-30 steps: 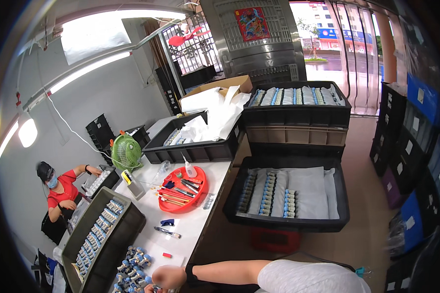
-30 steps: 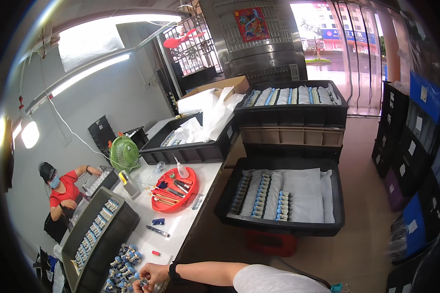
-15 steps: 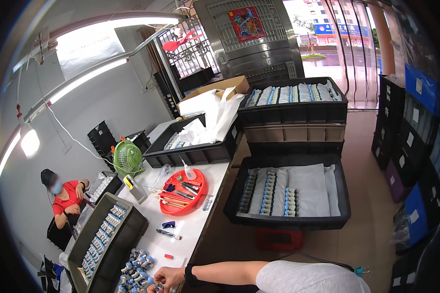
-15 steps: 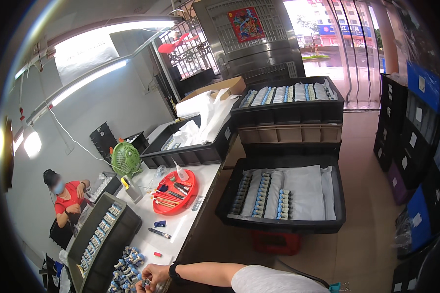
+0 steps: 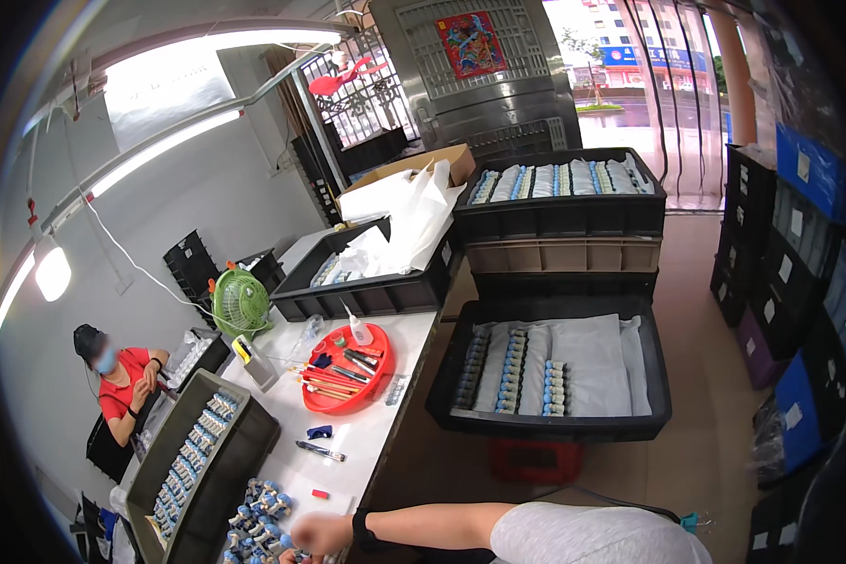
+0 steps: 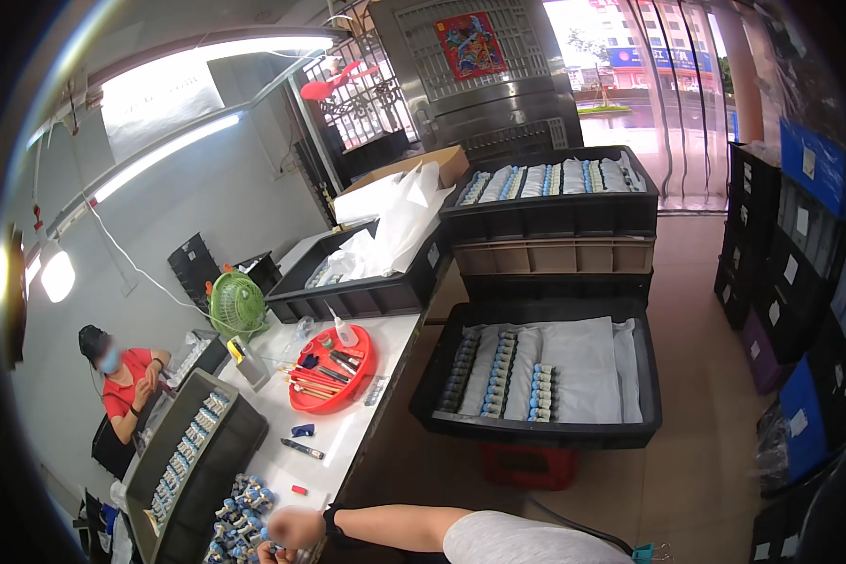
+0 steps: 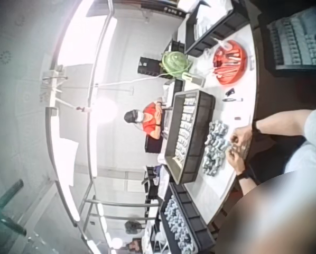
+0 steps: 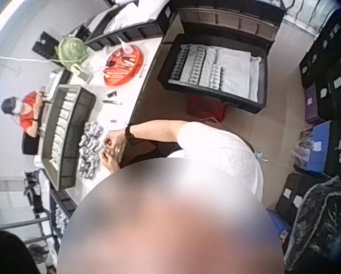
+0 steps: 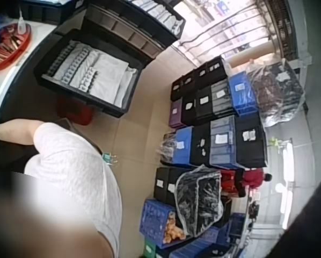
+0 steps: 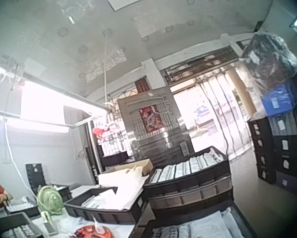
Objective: The person assembles small blue and white figurines at a workbench. They pick up parts from a tray, attach heads to bodies, apply glue, and place the completed figures into a bin. The process is repeated for multiple units.
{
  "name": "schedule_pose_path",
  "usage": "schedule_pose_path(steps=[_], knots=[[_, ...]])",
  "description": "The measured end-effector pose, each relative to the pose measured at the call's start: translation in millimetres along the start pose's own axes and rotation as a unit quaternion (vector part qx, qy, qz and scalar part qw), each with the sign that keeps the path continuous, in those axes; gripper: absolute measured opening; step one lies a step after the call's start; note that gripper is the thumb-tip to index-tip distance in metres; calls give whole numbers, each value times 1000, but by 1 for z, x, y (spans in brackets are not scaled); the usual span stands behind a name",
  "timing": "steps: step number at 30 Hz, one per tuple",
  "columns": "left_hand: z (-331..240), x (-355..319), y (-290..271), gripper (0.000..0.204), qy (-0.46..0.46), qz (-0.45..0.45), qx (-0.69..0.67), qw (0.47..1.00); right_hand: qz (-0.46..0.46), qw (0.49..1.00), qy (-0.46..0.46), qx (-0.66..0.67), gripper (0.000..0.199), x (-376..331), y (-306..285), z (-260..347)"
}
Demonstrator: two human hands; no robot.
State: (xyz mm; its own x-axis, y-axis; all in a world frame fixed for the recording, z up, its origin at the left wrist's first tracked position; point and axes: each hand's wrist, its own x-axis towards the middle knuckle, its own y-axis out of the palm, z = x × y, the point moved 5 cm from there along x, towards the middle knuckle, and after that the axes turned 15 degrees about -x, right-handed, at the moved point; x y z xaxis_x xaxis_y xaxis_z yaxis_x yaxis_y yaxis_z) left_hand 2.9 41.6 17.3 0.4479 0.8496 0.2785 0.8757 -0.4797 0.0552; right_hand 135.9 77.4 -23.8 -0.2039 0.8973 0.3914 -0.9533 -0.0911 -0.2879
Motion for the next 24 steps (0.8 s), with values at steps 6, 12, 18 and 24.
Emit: schedule_pose_path(steps=[6,12,18,24], knots=[[2,0,2,12,-2,5,-54,999,5,1000,-3,-2,35,-1,1,2],[1,1,1,12,27,12,-19,999,0,1000,-1,11,34,-3,1,7],[-3,1,4,12,44,19,-16,999,7,1000,1,6,35,-1,0,3],[-7,0,4,12,42,18,8,999,7,999,-3,34,35,1,4,3]])
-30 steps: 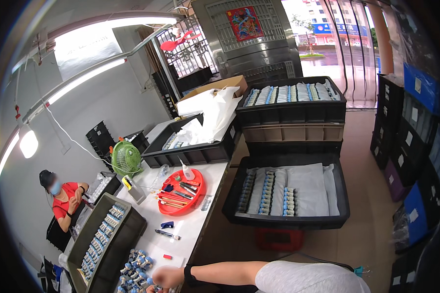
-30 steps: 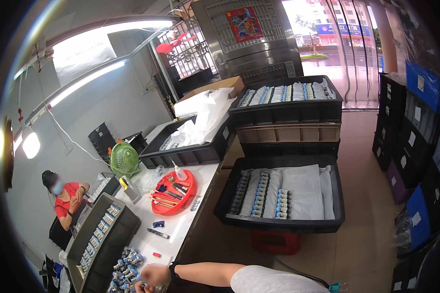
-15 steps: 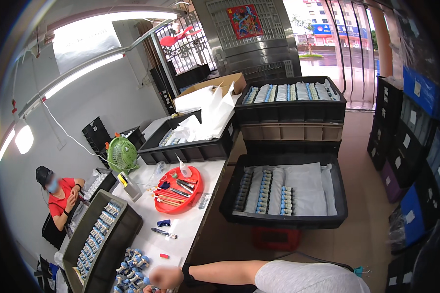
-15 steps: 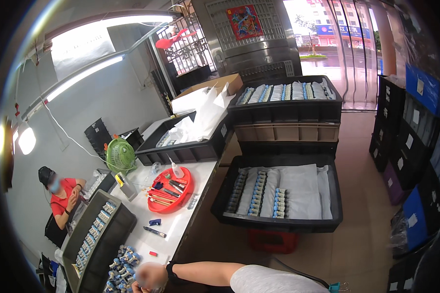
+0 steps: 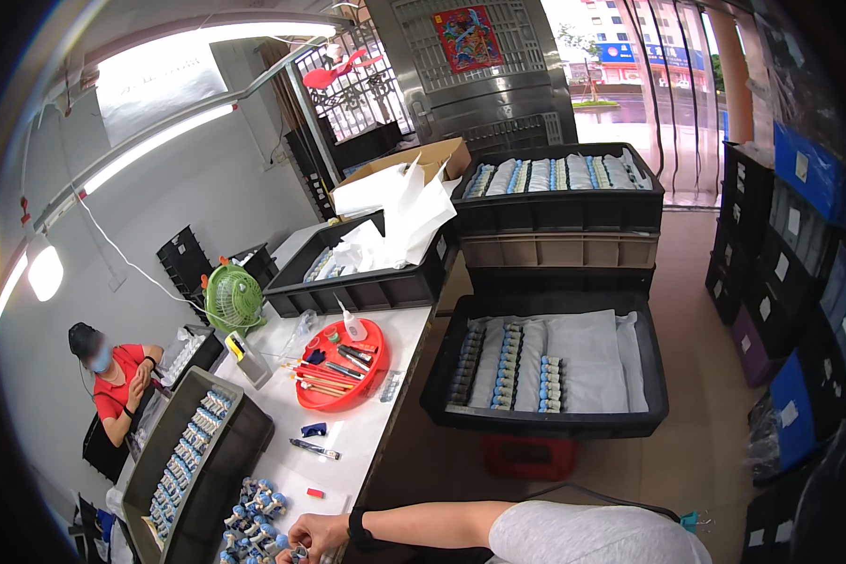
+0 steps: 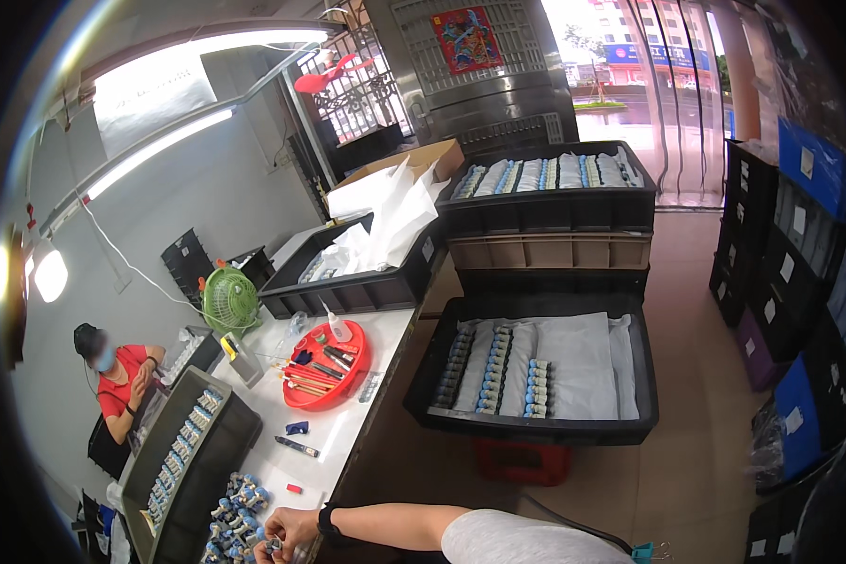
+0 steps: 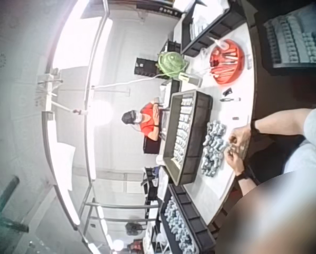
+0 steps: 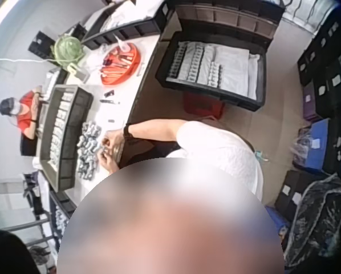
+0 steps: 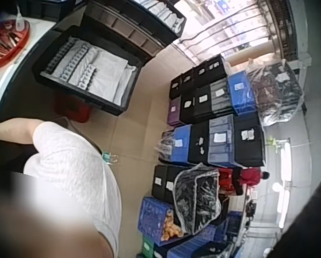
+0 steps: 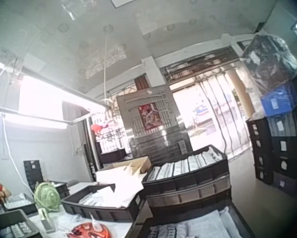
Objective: The person assembles small blue and white figurines at a workbench. They pick up parts from a tray, attach heads to bodies, apply glue, and place the completed figures into a bin. The process is repeated for multiple units.
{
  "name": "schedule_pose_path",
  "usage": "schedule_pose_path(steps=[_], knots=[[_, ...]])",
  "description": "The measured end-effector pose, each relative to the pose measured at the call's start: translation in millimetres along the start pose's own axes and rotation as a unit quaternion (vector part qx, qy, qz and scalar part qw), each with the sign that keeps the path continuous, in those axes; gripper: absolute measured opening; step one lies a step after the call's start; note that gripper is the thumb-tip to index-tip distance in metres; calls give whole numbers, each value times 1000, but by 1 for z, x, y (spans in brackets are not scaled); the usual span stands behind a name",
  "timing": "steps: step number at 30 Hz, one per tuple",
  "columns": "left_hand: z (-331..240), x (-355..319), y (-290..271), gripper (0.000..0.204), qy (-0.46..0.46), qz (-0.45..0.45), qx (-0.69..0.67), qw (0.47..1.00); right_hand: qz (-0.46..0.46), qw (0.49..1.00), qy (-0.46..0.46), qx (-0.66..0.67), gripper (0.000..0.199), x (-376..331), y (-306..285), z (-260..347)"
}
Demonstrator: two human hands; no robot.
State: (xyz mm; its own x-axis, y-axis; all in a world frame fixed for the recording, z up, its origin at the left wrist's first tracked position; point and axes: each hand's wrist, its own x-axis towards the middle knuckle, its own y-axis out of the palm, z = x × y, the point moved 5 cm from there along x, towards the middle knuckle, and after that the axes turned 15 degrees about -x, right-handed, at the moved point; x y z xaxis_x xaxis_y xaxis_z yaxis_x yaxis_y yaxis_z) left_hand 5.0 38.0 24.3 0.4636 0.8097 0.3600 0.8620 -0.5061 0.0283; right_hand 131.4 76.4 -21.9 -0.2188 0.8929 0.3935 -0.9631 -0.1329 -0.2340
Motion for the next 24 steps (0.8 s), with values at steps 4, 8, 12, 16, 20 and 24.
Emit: schedule_pose_path(steps=[4,8,12,16,20,24], knots=[[7,1,-1,12,-11,-9,-14,1000,5,1000,-3,13,36,1,-1,-6],[12,0,-5,11,-18,-15,-16,1000,7,1000,3,13,36,0,0,-4],[15,1,-5,9,-33,-10,-44,998,0,1000,3,6,36,1,-1,-6],[23,4,-11,9,-15,0,-49,999,4,1000,5,-4,35,2,-1,-5],[16,3,-7,9,3,-8,-17,1000,-4,997,3,-73,19,-1,-1,-8],[16,3,-7,10,2,-8,-21,1000,12,1000,2,3,35,2,-2,-3]])
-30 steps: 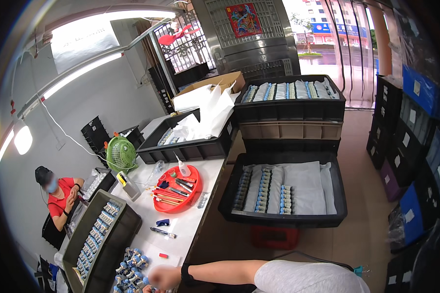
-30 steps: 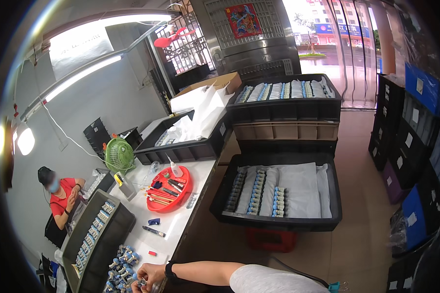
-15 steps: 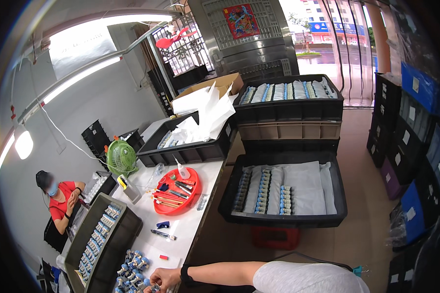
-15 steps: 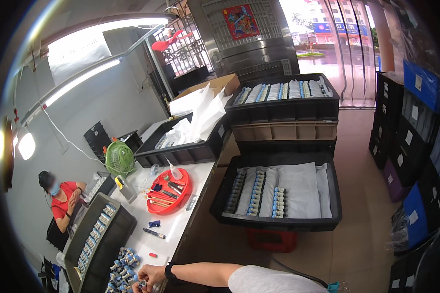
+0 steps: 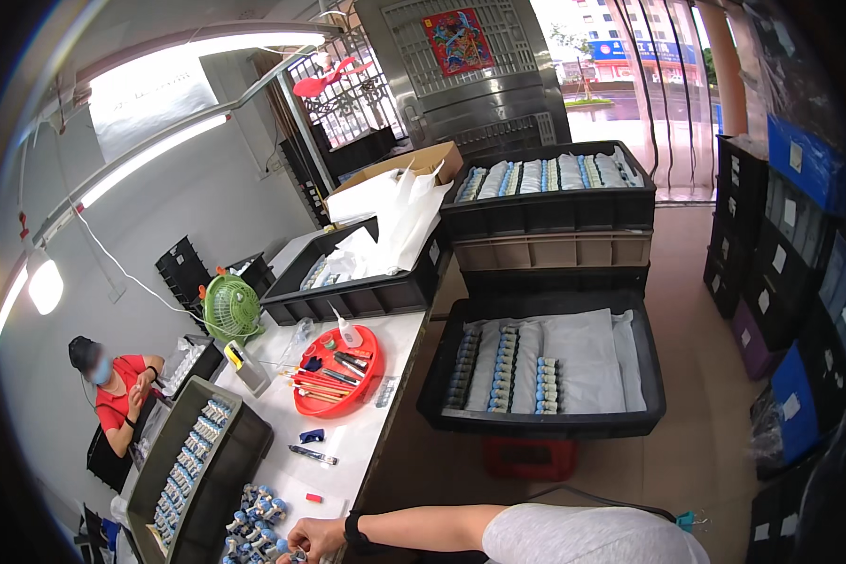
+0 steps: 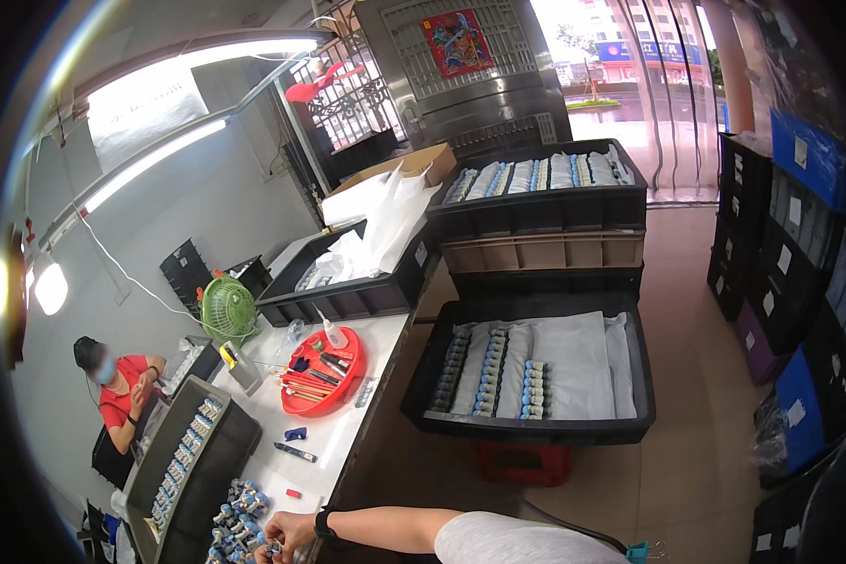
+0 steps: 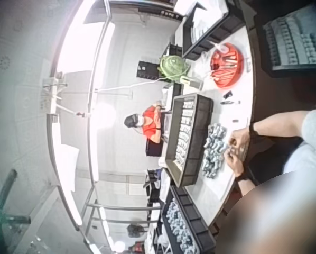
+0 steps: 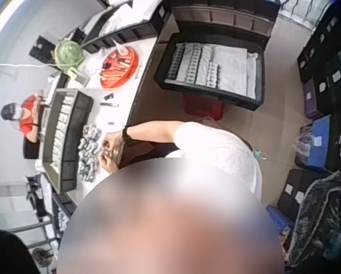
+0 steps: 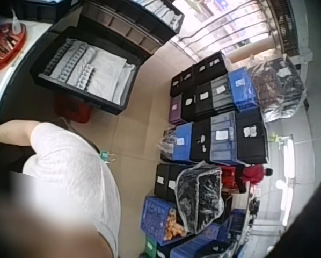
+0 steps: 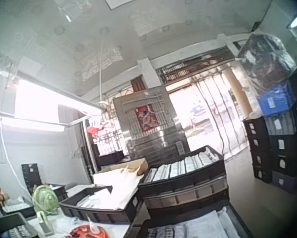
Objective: The person assembles small blue and white figurines at a workbench. They pick up parts from a tray, attach heads to bodies, apply glue, and place the completed figures into a bin. The process is repeated for multiple units.
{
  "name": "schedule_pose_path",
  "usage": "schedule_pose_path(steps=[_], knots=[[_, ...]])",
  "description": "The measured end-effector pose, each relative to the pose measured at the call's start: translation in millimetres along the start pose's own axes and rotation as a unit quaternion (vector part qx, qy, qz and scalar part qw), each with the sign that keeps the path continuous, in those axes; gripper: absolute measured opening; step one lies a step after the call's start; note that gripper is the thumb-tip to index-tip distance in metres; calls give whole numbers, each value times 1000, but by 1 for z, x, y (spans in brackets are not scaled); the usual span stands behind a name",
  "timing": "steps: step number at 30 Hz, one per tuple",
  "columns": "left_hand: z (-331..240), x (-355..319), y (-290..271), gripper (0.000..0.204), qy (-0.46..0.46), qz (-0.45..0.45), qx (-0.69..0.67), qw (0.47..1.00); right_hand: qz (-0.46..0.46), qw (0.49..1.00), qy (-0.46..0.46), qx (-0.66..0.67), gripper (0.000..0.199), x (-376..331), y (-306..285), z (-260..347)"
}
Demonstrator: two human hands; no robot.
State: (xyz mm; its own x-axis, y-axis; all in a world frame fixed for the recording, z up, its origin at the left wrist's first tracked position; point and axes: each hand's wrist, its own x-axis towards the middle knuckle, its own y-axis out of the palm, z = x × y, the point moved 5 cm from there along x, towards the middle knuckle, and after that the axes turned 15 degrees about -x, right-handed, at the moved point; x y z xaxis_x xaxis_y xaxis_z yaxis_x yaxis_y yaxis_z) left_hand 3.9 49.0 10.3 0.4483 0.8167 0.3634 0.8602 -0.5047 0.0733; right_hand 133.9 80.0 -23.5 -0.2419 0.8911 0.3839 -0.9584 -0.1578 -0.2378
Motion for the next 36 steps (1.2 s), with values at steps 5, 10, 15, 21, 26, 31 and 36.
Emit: schedule_pose_path(steps=[5,10,15,21,26,31,36], knots=[[-6,-1,3,10,-18,-9,14,1000,-9,1000,7,12,35,-2,0,2],[-2,-1,1,11,-24,-11,22,999,-16,999,-7,-49,25,0,1,-5],[-8,-2,5,11,-14,-2,27,1000,-9,999,-8,-31,34,2,0,-7],[-8,-2,5,10,-8,0,7,1000,-32,998,1,-62,35,-3,-1,4],[-8,-3,4,10,4,9,17,1000,-21,999,-5,-24,36,-1,2,-3],[0,-1,-1,11,-3,11,11,1000,-6,1000,6,7,35,-2,2,-1],[0,-1,4,11,-12,14,-22,1000,-14,1000,0,5,32,-8,-2,11]])
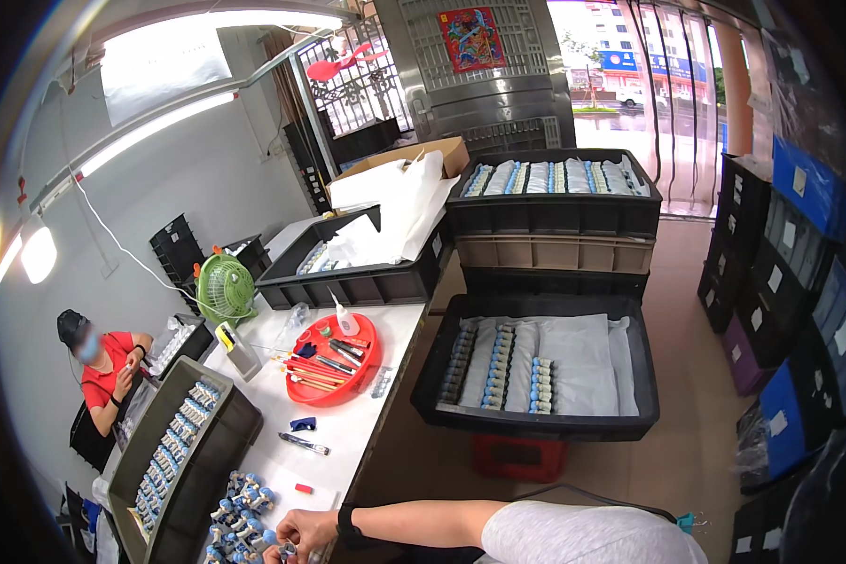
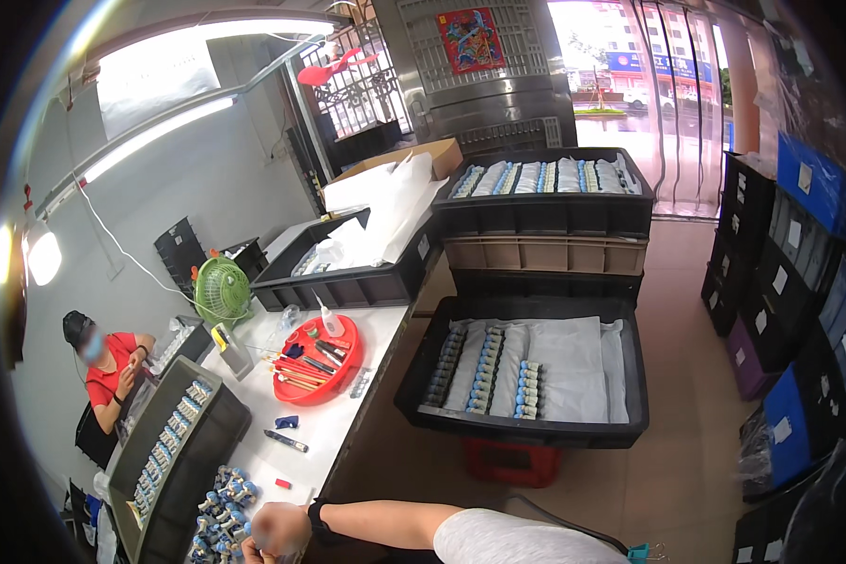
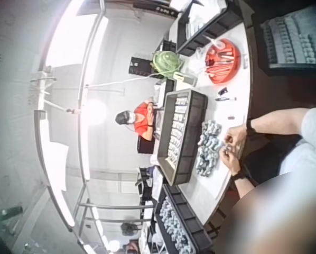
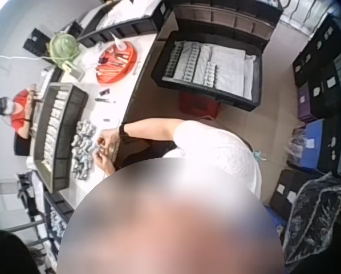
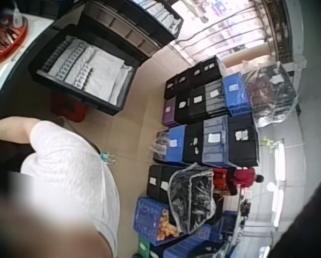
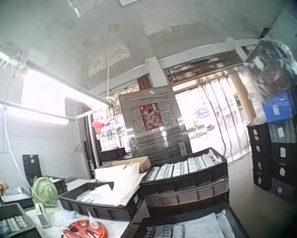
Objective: The person assembles small blue and white figurines at a workbench. They pick up parts from a tray, attach heads to bodies, apply glue, and place the completed figures into a bin. The process is repeated for multiple units.
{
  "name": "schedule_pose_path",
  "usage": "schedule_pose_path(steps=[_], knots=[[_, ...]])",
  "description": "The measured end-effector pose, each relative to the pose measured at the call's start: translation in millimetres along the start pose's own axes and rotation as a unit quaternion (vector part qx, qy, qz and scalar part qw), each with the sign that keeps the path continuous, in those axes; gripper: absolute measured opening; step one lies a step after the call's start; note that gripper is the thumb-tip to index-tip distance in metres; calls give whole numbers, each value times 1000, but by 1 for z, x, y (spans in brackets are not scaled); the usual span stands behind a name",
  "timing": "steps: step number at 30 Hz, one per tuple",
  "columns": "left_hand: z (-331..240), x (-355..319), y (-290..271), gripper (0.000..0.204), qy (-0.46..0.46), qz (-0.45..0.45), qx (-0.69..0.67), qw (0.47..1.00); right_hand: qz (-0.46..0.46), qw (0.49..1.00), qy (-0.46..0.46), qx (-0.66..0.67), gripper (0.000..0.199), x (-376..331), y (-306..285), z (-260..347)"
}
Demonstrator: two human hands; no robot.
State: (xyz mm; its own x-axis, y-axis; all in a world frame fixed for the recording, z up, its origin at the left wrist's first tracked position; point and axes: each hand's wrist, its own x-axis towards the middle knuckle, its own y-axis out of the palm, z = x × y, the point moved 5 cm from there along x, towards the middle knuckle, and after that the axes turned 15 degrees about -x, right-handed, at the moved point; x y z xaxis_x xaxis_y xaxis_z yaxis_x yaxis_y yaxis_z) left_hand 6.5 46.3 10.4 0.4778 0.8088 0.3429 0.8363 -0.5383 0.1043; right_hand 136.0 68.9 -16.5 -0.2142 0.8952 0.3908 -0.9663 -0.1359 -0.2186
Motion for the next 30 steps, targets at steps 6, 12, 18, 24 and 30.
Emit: schedule_pose_path(steps=[6,12,18,24,30], knots=[[1,0,-3,10,6,5,-2,1000,22,998,60,-24,34,-13,-7,32],[3,-1,-4,11,-13,11,-46,999,26,998,58,-11,36,-13,-6,31],[-5,-3,2,11,-5,9,-18,1000,23,998,60,-27,36,-13,-6,27],[-4,0,-1,13,1,10,10,1000,19,997,57,-38,35,-11,-6,29],[-4,-1,2,15,-8,13,-36,999,24,998,51,25,36,-10,-2,25]])
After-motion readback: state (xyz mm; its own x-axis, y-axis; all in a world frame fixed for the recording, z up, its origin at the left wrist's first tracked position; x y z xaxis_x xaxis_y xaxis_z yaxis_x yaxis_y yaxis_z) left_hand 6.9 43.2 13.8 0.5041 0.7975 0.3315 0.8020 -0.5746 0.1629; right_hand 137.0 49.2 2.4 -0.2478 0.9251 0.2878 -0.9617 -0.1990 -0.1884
